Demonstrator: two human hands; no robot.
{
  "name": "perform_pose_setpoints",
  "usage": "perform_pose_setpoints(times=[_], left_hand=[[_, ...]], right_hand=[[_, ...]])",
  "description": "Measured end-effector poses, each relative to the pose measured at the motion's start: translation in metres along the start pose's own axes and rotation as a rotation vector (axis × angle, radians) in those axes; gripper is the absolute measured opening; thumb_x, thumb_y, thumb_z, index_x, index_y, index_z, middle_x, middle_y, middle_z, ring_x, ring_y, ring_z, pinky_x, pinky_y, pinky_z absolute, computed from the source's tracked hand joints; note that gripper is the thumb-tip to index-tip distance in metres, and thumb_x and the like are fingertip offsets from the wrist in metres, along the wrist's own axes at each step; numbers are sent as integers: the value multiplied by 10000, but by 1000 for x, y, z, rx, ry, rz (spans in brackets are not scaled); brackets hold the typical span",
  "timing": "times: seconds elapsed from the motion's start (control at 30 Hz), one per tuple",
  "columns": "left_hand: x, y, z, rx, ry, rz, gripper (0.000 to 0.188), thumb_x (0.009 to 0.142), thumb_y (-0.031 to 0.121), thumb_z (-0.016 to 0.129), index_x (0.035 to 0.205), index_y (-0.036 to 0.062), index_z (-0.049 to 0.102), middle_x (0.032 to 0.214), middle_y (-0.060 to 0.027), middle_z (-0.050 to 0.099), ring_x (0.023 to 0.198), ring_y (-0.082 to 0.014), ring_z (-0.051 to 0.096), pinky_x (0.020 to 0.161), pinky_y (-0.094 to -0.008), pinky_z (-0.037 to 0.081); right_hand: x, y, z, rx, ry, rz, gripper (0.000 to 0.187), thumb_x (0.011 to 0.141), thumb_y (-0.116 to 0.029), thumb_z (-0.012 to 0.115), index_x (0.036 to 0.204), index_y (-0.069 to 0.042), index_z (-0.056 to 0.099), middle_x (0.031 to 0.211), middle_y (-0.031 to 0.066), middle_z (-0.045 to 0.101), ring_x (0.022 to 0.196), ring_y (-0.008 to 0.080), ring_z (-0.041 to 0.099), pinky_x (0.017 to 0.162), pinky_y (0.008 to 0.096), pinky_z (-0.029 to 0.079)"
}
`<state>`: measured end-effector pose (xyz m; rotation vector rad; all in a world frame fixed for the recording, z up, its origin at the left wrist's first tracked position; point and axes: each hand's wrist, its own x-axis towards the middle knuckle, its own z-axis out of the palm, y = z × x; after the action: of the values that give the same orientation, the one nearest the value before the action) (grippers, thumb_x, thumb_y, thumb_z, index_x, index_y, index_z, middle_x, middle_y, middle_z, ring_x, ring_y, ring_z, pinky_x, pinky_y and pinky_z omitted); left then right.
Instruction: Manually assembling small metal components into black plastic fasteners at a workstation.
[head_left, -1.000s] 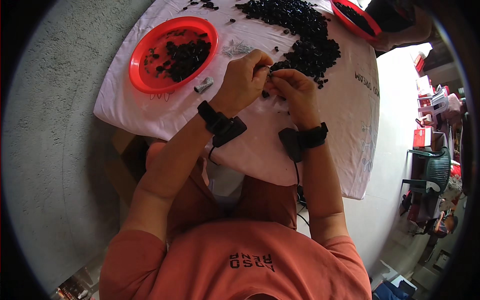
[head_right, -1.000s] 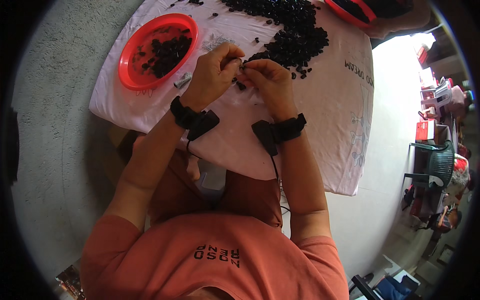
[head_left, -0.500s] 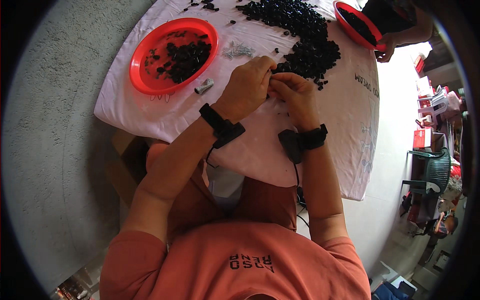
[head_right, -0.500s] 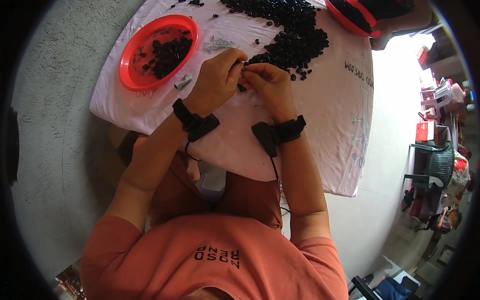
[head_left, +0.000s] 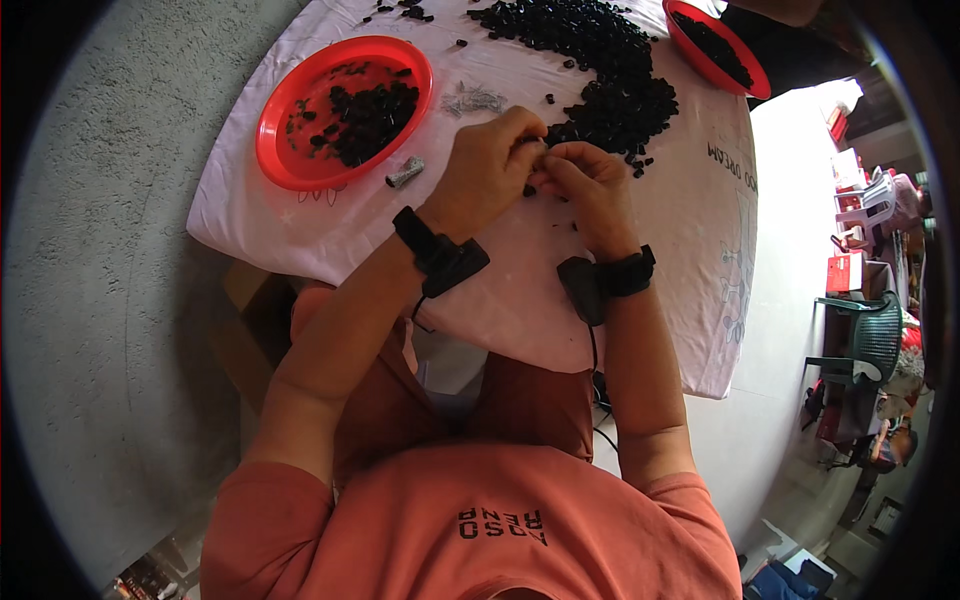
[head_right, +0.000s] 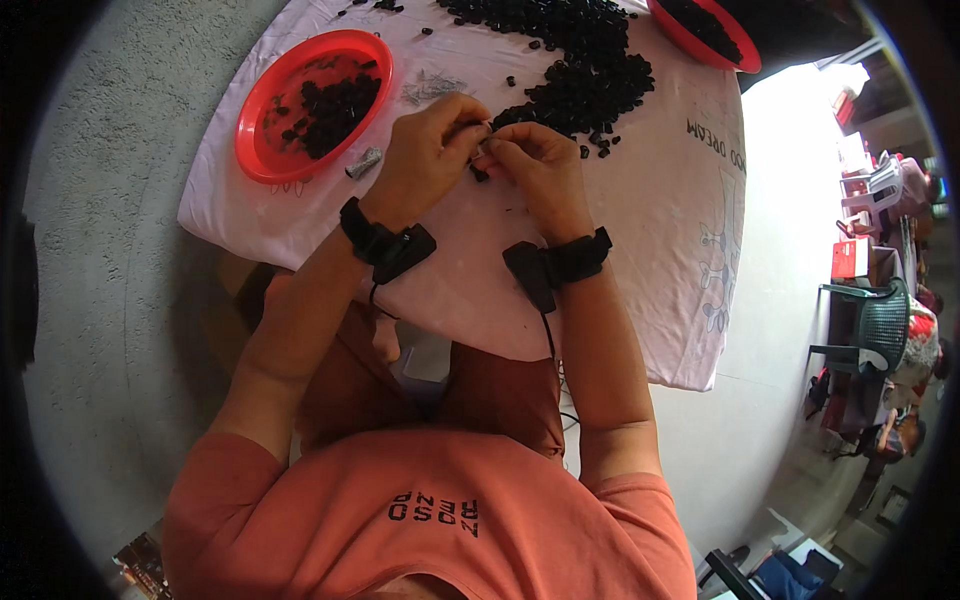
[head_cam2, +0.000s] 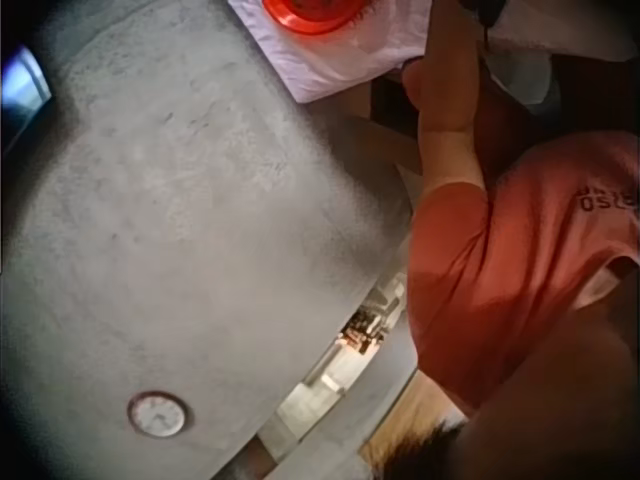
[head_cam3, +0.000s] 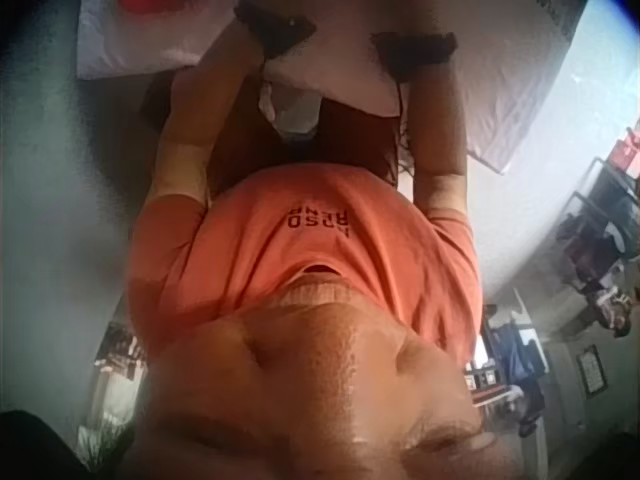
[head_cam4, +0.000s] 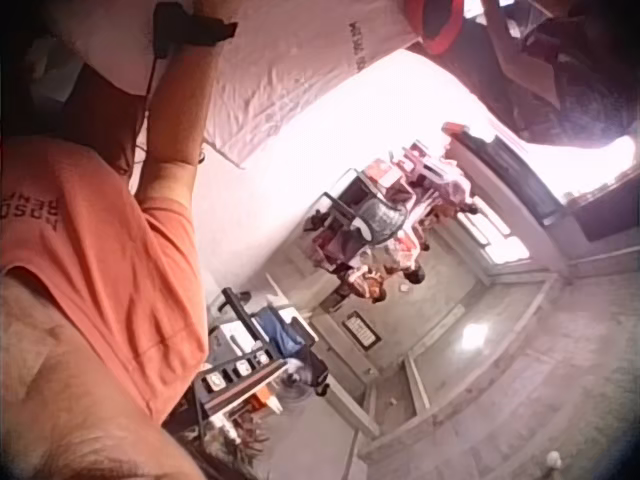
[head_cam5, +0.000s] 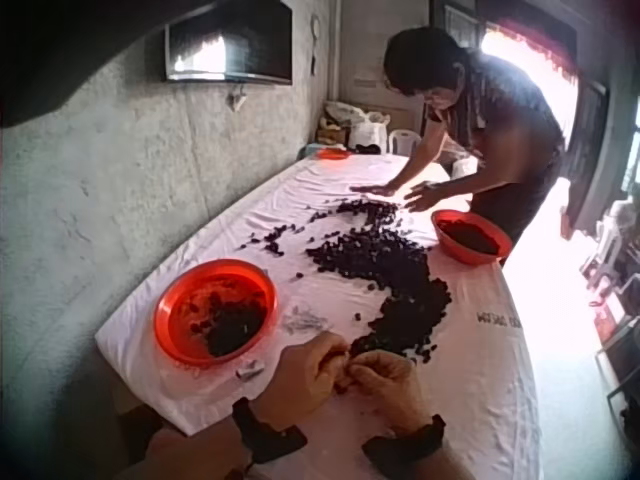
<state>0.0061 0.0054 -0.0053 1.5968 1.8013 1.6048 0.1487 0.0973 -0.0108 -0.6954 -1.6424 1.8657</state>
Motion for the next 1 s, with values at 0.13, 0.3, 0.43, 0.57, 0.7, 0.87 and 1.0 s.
perform_pose_setpoints(times=[0.13, 0.3, 0.43, 0.57, 0.7, 0.87, 1.0], left_hand=[[8, -6, -16, -195, -140, -250, 194, 941, 28, 566, 1095, 3, 681, 855, -43, 689, 761, -102, 655, 721, -247, 543], [10, -11, -21, -306, -191, -223, 245, 941, 12, 568, 1164, -5, 669, 974, -55, 685, 817, -88, 648, 768, -235, 547], [10, -6, -22, -339, -195, -253, 247, 929, -6, 576, 1162, -14, 657, 1018, -53, 681, 863, -92, 649, 790, -238, 544], [9, -7, -20, -316, -217, -233, 240, 920, -22, 574, 1146, -19, 653, 1019, -55, 686, 912, -99, 647, 814, -249, 536], [8, -2, -22, -172, -232, -150, 243, 907, -28, 582, 1137, -13, 657, 1021, -55, 692, 926, -103, 646, 822, -253, 527], [6, 0, -20, -145, -198, -117, 244, 900, -21, 590, 1132, -2, 663, 1017, -54, 696, 920, -100, 645, 817, -250, 524], [7, -1, -21, -142, -203, -131, 246, 900, -17, 594, 1137, -7, 661, 1017, -55, 695, 915, -100, 643, 814, -250, 525]], right_hand=[[0, 0, -2, 33, 1, 9, 108, 916, -47, 647, 989, 31, 663, 889, 96, 710, 790, 144, 699, 717, 227, 553], [-1, -2, 1, 36, -7, 6, 103, 915, -49, 648, 980, 29, 666, 887, 96, 711, 784, 139, 698, 710, 224, 553], [-1, -2, 1, 9, -17, 0, 96, 914, -42, 649, 972, 30, 673, 881, 90, 713, 773, 135, 695, 700, 224, 552], [0, 1, 2, 7, -26, -21, 96, 913, -36, 645, 977, 28, 678, 874, 85, 715, 765, 134, 694, 690, 222, 550], [0, 2, 2, 14, -24, -24, 97, 912, -32, 644, 981, 27, 679, 871, 83, 715, 765, 134, 695, 688, 222, 550], [1, 4, 1, 30, -22, -21, 102, 911, -30, 649, 993, 25, 676, 884, 81, 712, 764, 139, 697, 690, 226, 554], [1, 3, 2, 43, -5, -15, 101, 918, -28, 650, 1002, 25, 668, 913, 88, 712, 771, 146, 702, 695, 231, 562]])
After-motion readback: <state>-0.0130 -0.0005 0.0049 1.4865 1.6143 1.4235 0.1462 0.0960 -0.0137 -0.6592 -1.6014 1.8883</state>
